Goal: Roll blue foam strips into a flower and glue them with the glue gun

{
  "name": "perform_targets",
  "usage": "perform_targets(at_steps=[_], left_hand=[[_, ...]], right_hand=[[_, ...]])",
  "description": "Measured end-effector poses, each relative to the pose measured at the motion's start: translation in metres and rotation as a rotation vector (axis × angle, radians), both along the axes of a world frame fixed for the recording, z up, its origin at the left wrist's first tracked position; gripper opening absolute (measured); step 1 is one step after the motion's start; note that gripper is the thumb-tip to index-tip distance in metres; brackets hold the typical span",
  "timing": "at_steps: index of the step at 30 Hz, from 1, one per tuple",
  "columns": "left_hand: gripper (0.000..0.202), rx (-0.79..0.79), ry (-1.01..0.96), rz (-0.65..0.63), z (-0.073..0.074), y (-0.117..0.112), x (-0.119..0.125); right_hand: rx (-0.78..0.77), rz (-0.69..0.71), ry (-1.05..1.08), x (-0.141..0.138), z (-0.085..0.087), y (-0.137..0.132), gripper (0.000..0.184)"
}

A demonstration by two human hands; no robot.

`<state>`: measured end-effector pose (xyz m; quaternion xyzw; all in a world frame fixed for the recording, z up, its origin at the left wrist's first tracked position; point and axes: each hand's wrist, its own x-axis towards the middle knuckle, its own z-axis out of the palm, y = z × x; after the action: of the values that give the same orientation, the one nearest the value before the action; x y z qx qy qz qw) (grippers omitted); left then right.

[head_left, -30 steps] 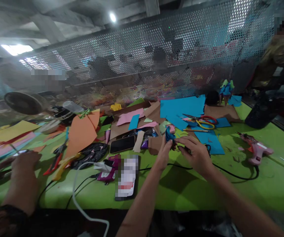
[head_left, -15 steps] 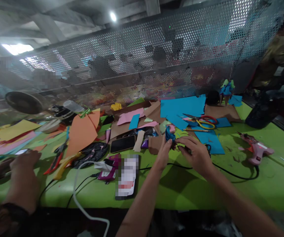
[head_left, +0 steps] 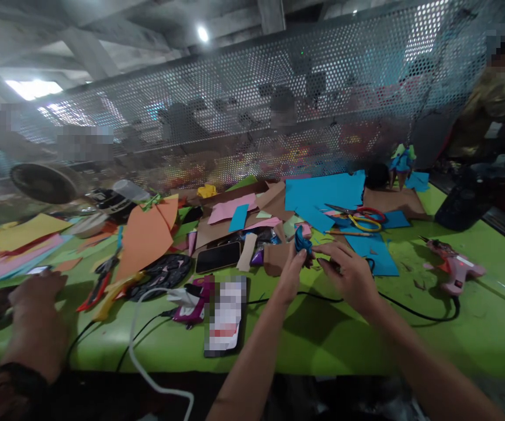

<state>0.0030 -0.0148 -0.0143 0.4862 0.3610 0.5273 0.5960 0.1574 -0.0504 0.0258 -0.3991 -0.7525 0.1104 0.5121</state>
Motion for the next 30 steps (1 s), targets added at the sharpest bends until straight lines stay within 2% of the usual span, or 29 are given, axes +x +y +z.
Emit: perform_targets(at_steps=[4, 8, 14, 17, 20, 24, 30], left_hand=[[0.054, 0.07, 0.164, 0.004, 0.008, -0.006, 0.0], [0.046, 0.263, 0.403, 0.018, 0.017, -0.012, 0.0], [0.047, 0.483, 0.667, 0.062, 0.015, -0.014, 0.0], [0.042, 0.512, 0.733, 0.047, 0.015, -0.014, 0.0], [0.037, 0.486, 0.754, 0.042, 0.017, -0.014, 0.001], [0.032, 0.449, 0.713, 0.024, 0.022, -0.016, 0.002], [0.034, 0.265, 0.469, -0.012, 0.02, -0.015, 0.003]], right_hand=[[0.008, -0.002, 0.015, 0.001, 0.001, 0.0, 0.024], [-0.026, -0.007, 0.079, 0.003, 0.001, 0.0, 0.018], [-0.041, -0.11, 0.098, 0.005, 0.002, -0.001, 0.005], [-0.073, -0.176, 0.139, 0.005, 0.001, 0.0, 0.015], [-0.133, -0.151, 0.194, 0.004, 0.001, 0.001, 0.023], [-0.169, -0.12, 0.228, 0.004, 0.002, 0.002, 0.021], [-0.175, -0.107, 0.266, 0.007, 0.004, 0.002, 0.015]])
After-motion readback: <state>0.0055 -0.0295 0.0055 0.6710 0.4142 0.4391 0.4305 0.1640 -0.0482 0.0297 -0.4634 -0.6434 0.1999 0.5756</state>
